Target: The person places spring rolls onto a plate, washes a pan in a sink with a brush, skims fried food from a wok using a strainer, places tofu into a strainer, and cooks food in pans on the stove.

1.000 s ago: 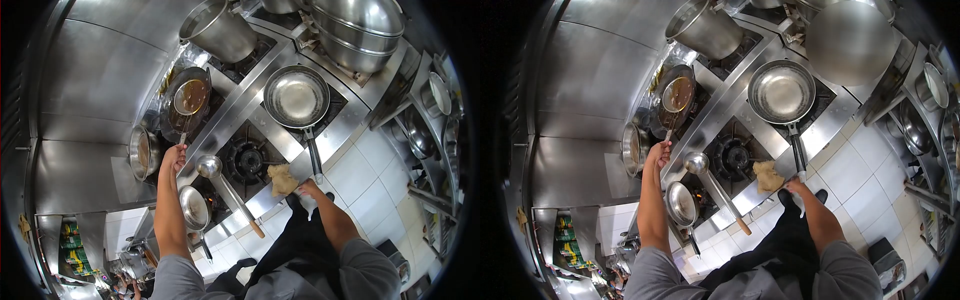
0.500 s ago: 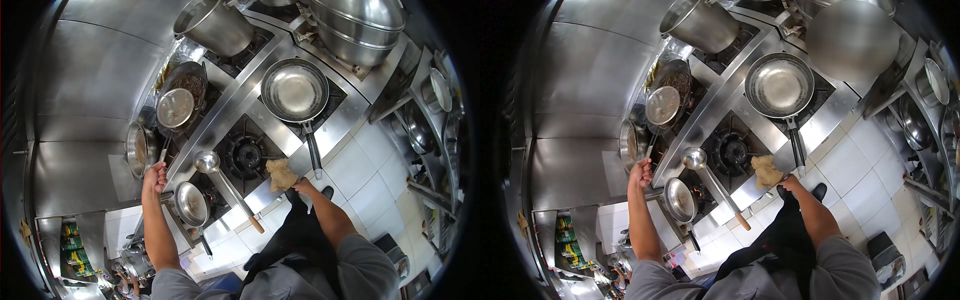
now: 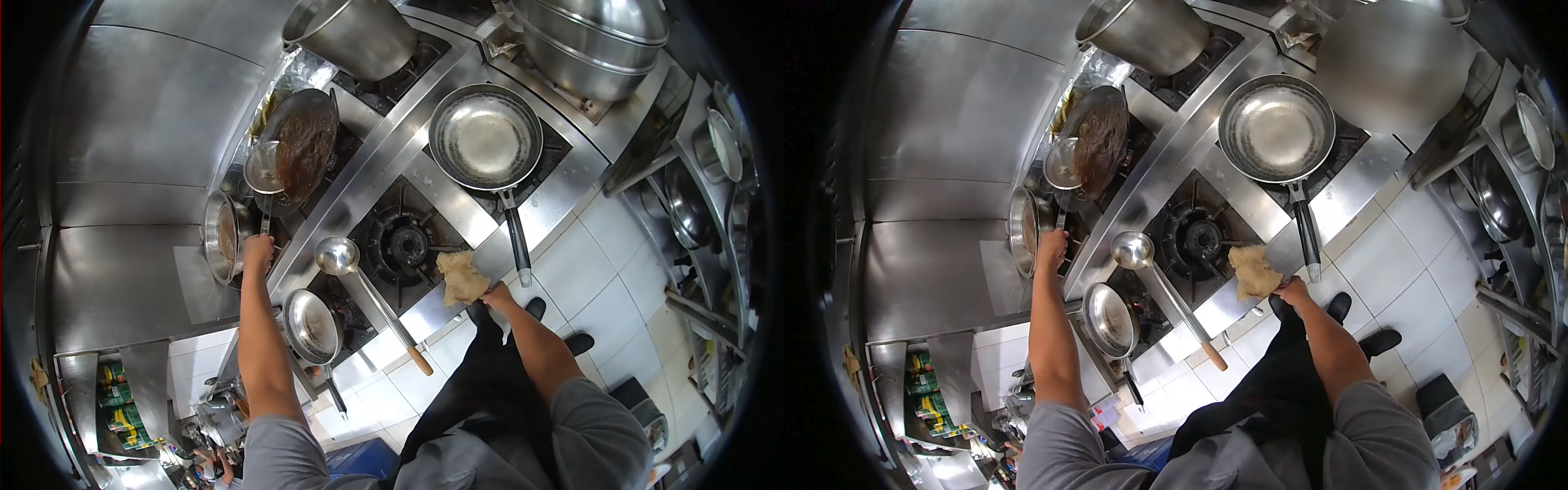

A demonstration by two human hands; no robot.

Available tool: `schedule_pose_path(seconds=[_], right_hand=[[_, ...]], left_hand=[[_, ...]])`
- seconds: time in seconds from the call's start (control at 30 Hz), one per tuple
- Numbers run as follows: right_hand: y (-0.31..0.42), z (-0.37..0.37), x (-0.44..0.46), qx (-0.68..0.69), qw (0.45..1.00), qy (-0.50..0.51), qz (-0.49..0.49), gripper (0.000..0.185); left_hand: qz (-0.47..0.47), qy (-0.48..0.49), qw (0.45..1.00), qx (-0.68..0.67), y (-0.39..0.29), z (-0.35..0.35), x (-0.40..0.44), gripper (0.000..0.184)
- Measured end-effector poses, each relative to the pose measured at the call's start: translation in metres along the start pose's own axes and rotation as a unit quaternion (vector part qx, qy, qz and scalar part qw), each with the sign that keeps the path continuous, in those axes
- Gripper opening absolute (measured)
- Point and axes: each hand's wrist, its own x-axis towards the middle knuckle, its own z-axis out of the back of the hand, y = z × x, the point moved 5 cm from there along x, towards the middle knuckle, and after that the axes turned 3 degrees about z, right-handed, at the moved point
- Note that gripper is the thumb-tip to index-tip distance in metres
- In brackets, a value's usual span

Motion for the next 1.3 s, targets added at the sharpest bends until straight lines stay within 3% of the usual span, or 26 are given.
schedule_pose_path(seconds=[0.07, 0.17, 0.27, 0.4, 0.57, 0.63, 0.77, 0.93, 1.0, 1.03, 1.07, 1.13, 1.2, 1.23, 1.27, 1.3], right_hand=[[0.005, 0.003, -0.003, -0.007, 1.0, -0.002, -0.006, 0.048], [-0.005, 0.001, 0.007, -0.049, 0.999, 0.004, -0.023, 0.047], [-0.023, -0.006, 0.022, -0.027, 0.999, -0.017, 0.041, 0.04], [-0.009, -0.002, 0.009, -0.019, 1.0, 0.014, -0.006, 0.038], [-0.015, -0.006, 0.01, 0.02, 1.0, 0.018, -0.016, 0.037], [-0.019, -0.008, 0.003, 0.054, 0.995, 0.031, -0.079, 0.047], [-0.026, -0.002, -0.018, 0.092, 0.988, 0.046, -0.113, 0.06], [-0.058, 0.049, -0.07, 0.059, 0.986, 0.039, -0.153, 0.057], [-0.067, 0.076, -0.096, -0.004, 0.985, 0.008, -0.172, 0.044], [-0.071, 0.091, -0.108, -0.038, 0.982, 0.039, -0.179, 0.038], [-0.077, 0.108, -0.121, -0.072, 0.977, 0.07, -0.187, 0.033], [-0.093, 0.142, -0.158, -0.004, 0.98, -0.005, -0.2, 0.028], [-0.101, 0.171, -0.194, 0.044, 0.973, -0.046, -0.222, 0.028], [-0.103, 0.184, -0.214, 0.055, 0.969, -0.07, -0.229, 0.028], [-0.103, 0.193, -0.233, 0.067, 0.965, -0.093, -0.236, 0.028], [-0.1, 0.199, -0.253, 0.07, 0.962, -0.116, -0.238, 0.029]], left_hand=[[0.031, 0.012, 0.999, -0.036, -0.006, -0.013, -0.003, 0.025], [0.065, 0.141, 0.983, -0.102, -0.012, -0.033, -0.002, 0.021], [0.045, 0.199, 0.972, -0.12, -0.029, -0.05, -0.014, 0.017], [0.077, 0.243, 0.95, -0.182, -0.045, -0.066, -0.036, 0.014], [0.087, 0.273, 0.921, -0.262, -0.052, -0.072, -0.067, 0.02], [0.081, 0.279, 0.915, -0.279, -0.053, -0.07, -0.076, 0.02], [0.092, 0.298, 0.891, -0.33, -0.044, -0.062, -0.088, 0.02], [0.084, 0.307, 0.87, -0.376, -0.021, -0.039, -0.095, 0.018], [0.081, 0.292, 0.872, -0.384, -0.014, -0.021, -0.106, 0.017], [0.077, 0.294, 0.869, -0.391, -0.011, -0.011, -0.107, 0.017], [0.061, 0.263, 0.887, -0.374, -0.005, 0.004, -0.101, 0.017], [0.014, 0.179, 0.933, -0.312, 0.009, 0.035, -0.079, 0.017], [-0.144, 0.013, 0.983, -0.116, 0.022, 0.066, -0.037, 0.018], [-0.144, 0.011, 0.981, -0.127, 0.029, 0.063, -0.02, 0.018], [-0.218, -0.126, 0.966, 0.064, 0.025, 0.069, -0.008, 0.02], [-0.276, -0.256, 0.892, 0.251, 0.014, 0.073, -0.006, 0.024]])
